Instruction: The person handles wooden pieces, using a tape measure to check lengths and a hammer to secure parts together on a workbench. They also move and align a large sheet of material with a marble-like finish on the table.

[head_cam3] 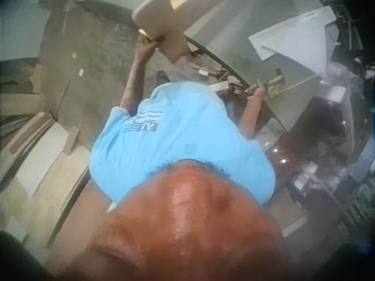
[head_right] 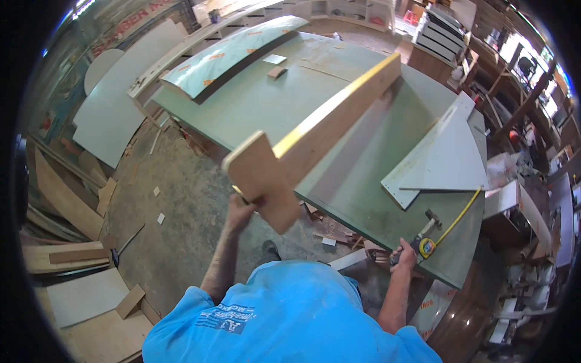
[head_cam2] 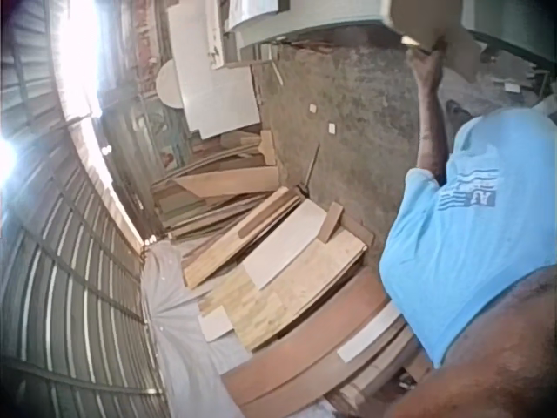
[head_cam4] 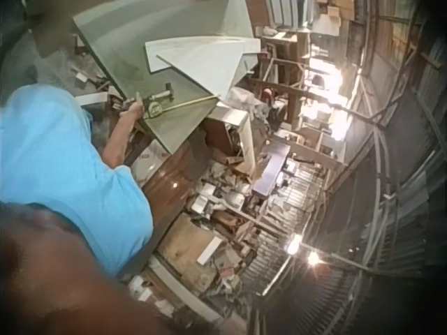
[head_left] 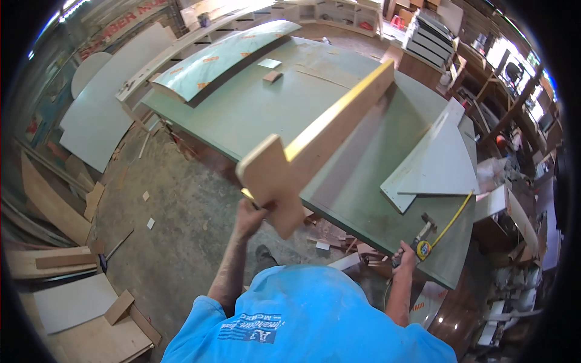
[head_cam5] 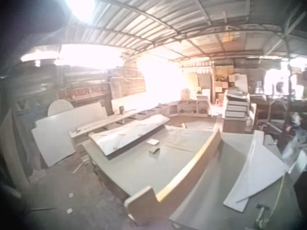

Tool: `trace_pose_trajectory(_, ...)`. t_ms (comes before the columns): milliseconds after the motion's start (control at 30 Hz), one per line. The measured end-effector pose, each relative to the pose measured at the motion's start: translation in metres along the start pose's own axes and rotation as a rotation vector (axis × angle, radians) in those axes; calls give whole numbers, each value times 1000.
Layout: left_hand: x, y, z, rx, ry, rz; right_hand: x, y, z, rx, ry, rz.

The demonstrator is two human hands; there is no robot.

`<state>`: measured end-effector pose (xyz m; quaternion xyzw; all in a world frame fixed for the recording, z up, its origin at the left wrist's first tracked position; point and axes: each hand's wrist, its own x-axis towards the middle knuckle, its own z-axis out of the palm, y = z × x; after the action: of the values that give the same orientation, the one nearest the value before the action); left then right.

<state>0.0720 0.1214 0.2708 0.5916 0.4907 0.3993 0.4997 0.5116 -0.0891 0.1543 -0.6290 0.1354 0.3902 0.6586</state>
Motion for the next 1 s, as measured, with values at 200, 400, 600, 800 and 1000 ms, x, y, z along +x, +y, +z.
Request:
trace_pose_trajectory(200,36,17,-85,7,195,57,-56,31,72,-288,145,-642)
trace_pose_trajectory(400,99,-2,-173,-287,404,39,-92,25,204,-236,-111,-837)
trace_pose_trajectory(600,163,-39,-230,-721,381,-105,-128,87,322,-454,-295,-761)
trace_pose_trajectory(800,196,-45,-268,-613,298,-172,-179,145,401,-783,-418,-838)
trace_pose_trajectory(1000,230,-57,-288,-734,362,-233,-203,147,460,-932,-506,-1108)
